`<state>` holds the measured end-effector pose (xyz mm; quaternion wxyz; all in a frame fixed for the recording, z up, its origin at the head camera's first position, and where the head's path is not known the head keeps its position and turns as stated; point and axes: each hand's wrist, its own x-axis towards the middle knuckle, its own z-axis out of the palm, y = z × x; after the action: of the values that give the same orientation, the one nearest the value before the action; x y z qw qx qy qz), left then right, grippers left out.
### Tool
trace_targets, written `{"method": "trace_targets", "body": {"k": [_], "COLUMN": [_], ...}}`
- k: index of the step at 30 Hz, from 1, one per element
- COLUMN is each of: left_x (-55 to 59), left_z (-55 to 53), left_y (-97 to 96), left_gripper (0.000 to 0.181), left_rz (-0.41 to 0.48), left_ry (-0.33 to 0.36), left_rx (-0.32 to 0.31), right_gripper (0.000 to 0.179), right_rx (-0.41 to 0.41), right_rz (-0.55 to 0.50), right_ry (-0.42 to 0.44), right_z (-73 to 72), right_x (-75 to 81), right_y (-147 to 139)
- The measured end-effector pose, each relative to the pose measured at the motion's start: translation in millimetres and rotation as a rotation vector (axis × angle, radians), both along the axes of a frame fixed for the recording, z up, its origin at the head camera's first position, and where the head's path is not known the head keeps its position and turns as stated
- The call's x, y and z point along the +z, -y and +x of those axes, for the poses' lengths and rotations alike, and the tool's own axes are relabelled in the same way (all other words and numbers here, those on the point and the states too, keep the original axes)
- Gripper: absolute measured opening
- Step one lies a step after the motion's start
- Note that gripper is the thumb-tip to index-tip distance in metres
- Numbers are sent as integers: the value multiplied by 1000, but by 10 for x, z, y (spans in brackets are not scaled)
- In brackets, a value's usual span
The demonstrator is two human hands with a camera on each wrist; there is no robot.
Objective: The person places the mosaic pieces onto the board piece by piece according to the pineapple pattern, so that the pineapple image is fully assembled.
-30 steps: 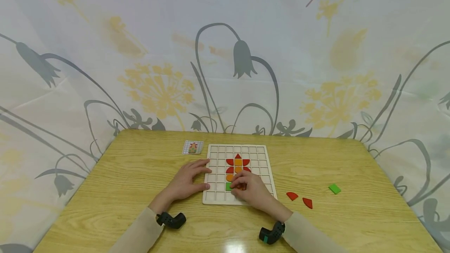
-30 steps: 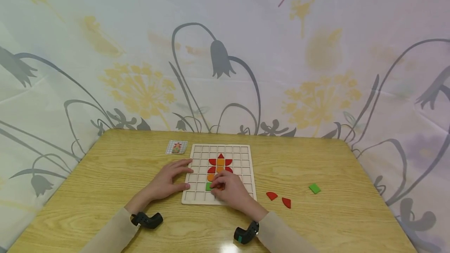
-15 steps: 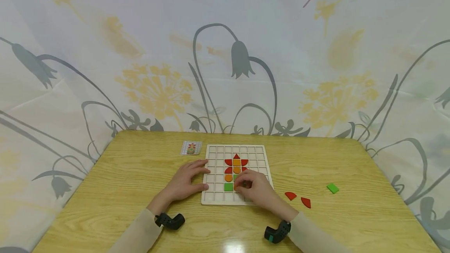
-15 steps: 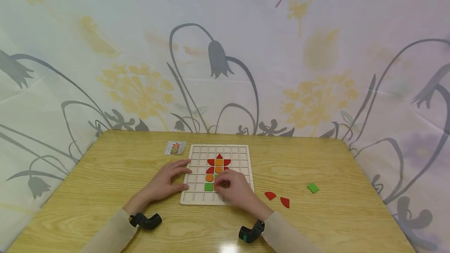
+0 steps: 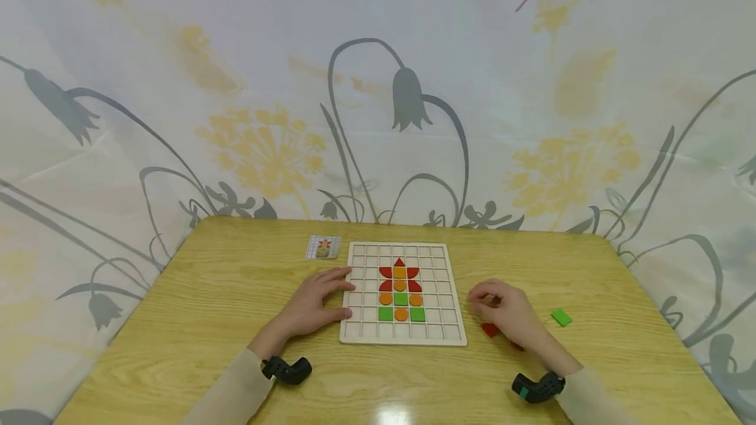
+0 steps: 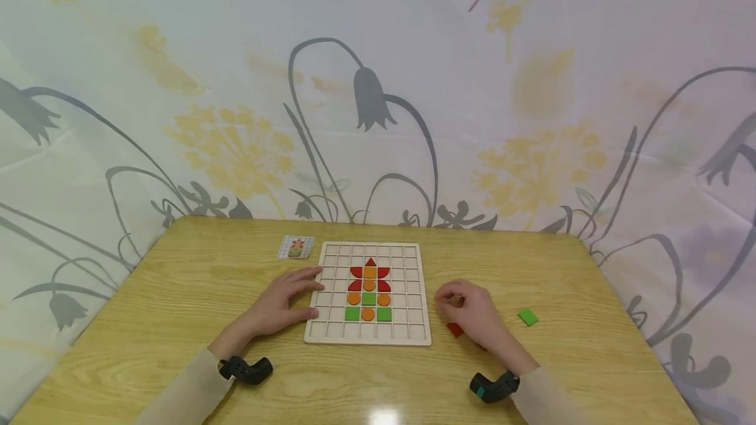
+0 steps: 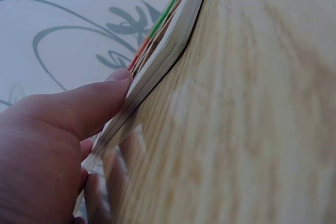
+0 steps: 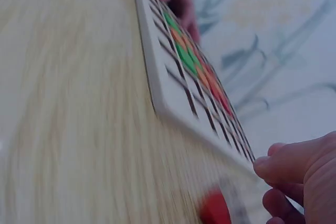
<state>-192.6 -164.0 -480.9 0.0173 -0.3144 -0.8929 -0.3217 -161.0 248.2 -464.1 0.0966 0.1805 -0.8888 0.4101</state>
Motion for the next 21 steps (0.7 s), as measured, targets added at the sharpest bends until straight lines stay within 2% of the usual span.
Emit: {"method": "trace_targets", "body": {"k": [2, 6, 10, 14, 21], "left_x": [6, 14, 3, -8, -2], "left_z": [-3, -2, 0, -5, -8], "left_y": [0, 5, 12, 13, 10], "left_gripper": [46, 46, 46, 46, 47], "left_rz": [-1, 5, 2, 2, -11], "left_ry": [-2, 4, 1, 1, 4], "left_rx": [-2, -6, -3, -12, -5], "right_gripper": [14, 10, 12, 18, 28], "right_rx": [-65, -204, -282, -269, -141], "right_rz": [30, 114, 200, 221, 105], "right_ry": [-16, 9, 53, 125, 226], "right_z": [35, 133, 227, 288, 287], "right_x": [15, 57, 48, 22, 39], "right_y": [-223, -651, -1004, -1252, -1462]}}
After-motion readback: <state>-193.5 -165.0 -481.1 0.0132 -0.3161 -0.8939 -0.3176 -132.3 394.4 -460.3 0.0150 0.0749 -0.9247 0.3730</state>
